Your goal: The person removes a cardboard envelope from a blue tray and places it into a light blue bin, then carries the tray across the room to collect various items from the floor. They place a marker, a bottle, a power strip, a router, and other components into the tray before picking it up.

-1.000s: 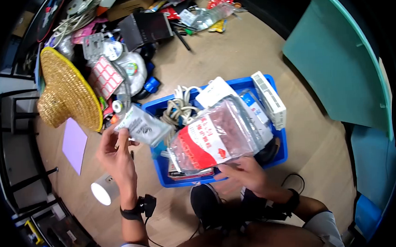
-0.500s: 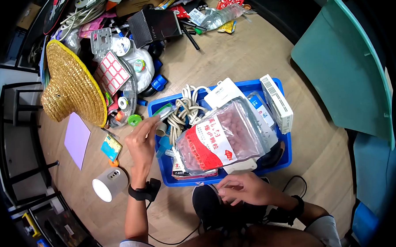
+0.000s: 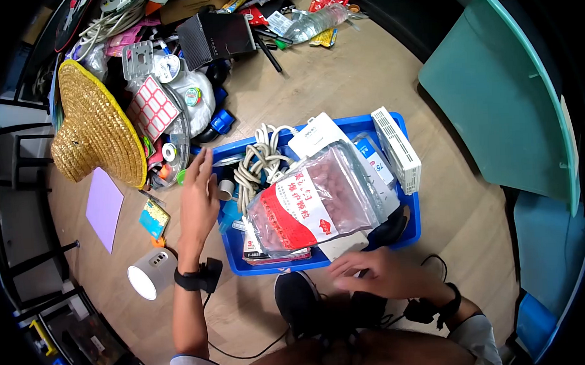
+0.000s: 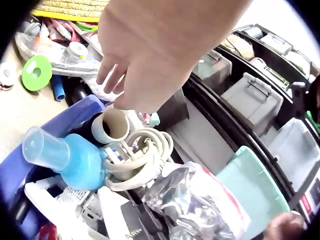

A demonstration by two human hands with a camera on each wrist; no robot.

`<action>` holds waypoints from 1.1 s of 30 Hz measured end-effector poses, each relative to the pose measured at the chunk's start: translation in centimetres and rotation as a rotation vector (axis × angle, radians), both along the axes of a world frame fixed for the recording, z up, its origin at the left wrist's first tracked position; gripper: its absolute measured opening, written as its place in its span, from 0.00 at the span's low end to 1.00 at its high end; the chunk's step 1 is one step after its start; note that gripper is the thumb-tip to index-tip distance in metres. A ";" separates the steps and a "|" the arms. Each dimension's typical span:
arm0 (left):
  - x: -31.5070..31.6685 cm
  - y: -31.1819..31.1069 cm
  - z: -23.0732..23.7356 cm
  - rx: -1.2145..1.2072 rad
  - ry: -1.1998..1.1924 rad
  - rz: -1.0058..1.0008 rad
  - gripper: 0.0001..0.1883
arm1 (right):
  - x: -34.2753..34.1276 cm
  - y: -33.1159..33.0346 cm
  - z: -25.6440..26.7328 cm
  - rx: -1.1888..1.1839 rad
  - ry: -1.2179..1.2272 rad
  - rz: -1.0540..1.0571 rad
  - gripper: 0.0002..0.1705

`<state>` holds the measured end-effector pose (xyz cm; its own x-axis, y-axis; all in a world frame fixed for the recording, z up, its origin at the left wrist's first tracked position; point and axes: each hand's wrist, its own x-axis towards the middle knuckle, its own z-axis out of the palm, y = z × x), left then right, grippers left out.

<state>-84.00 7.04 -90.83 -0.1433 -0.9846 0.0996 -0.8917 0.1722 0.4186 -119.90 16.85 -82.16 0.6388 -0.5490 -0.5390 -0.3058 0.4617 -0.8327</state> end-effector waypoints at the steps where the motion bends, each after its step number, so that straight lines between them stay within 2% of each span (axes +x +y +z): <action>1: -0.1 0.5 0.6 0.002 0.003 -0.004 0.28 | -0.9 -0.4 0.4 -0.024 0.045 -0.011 0.20; 3: -0.2 1.8 1.6 0.011 0.151 0.145 0.26 | -3.1 -1.0 0.9 -0.049 0.096 -0.022 0.20; 5: 1.6 3.4 0.0 -0.070 0.085 0.151 0.24 | -5.5 -1.6 1.4 -0.126 0.027 -0.205 0.21; 6: 1.8 4.3 -0.3 0.018 0.190 0.296 0.22 | -6.7 -2.0 2.0 -0.126 0.032 -0.204 0.21; 7: 2.1 5.0 -0.6 0.108 0.294 0.442 0.22 | -7.8 -2.5 2.8 -0.062 0.017 -0.325 0.20; 8: 2.4 5.5 -1.1 0.108 0.297 0.445 0.22 | -8.9 -2.8 3.1 0.000 0.002 -0.445 0.20; 9: 2.7 5.9 -1.7 0.198 0.352 0.506 0.21 | -10.2 -3.0 2.9 -0.001 0.005 -0.442 0.20; 11: 3.2 6.6 -3.5 0.307 0.459 0.571 0.24 | -12.2 -3.3 1.9 -0.041 0.028 -0.661 0.21; 12: 3.6 6.9 -4.2 0.354 0.489 0.564 0.25 | -12.2 -3.6 1.1 -0.044 0.033 -0.654 0.21; 14: 4.0 7.3 -5.6 0.404 0.529 0.562 0.26 | -12.4 -4.0 -1.4 -0.307 0.369 -0.911 0.24; 15: 4.1 7.5 -6.4 0.375 0.479 0.532 0.27 | -12.8 -4.2 -3.5 -0.312 0.377 -0.901 0.24; 16: 4.1 7.8 -7.3 0.350 0.430 0.504 0.28 | -13.4 -4.3 -6.0 -0.444 0.466 -0.921 0.25; 17: 4.4 7.9 -8.1 0.425 0.557 0.531 0.27 | -14.0 -4.5 -8.2 -0.579 0.553 -0.934 0.26; 18: 4.0 7.8 -8.2 0.459 0.702 0.530 0.27 | -14.1 -4.8 -9.9 -0.584 0.561 -0.922 0.26; 20: 3.2 7.1 -7.6 0.552 0.965 0.548 0.27 | -13.6 -5.4 -11.9 -0.368 0.414 -0.931 0.29; 21: 2.9 6.7 -7.1 0.610 1.082 0.569 0.27 | -13.4 -5.7 -12.0 -0.371 0.422 -0.931 0.29; 23: 2.4 6.2 -6.8 0.603 1.211 0.537 0.27 | -12.8 -6.6 -12.0 -0.182 0.350 -0.909 0.33; 24: 2.4 6.3 -7.6 0.606 1.213 0.536 0.27 | -12.7 -7.0 -12.3 -0.185 0.361 -0.898 0.36; 26: 2.0 6.5 -9.1 0.427 1.250 0.574 0.26 | -12.3 -7.7 -12.9 -0.128 0.358 -0.942 0.35; 29: 2.0 6.4 -8.9 0.415 1.216 0.599 0.26 | -11.4 -8.3 -14.6 -0.072 0.297 -0.984 0.34; 30: 2.1 6.1 -9.1 0.512 1.425 0.633 0.27 | -11.3 -8.4 -15.1 -0.071 0.237 -0.980 0.33; 33: 0.7 4.6 -7.7 0.561 1.554 0.701 0.28 | -11.2 -8.3 -15.9 -0.168 0.174 -0.896 0.32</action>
<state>-83.35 11.66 -98.52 0.1631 -0.7749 -0.6107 0.4986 -0.4694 0.7287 -131.14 8.54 -98.03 -0.1438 -0.8782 -0.4561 -0.0203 0.4634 -0.8859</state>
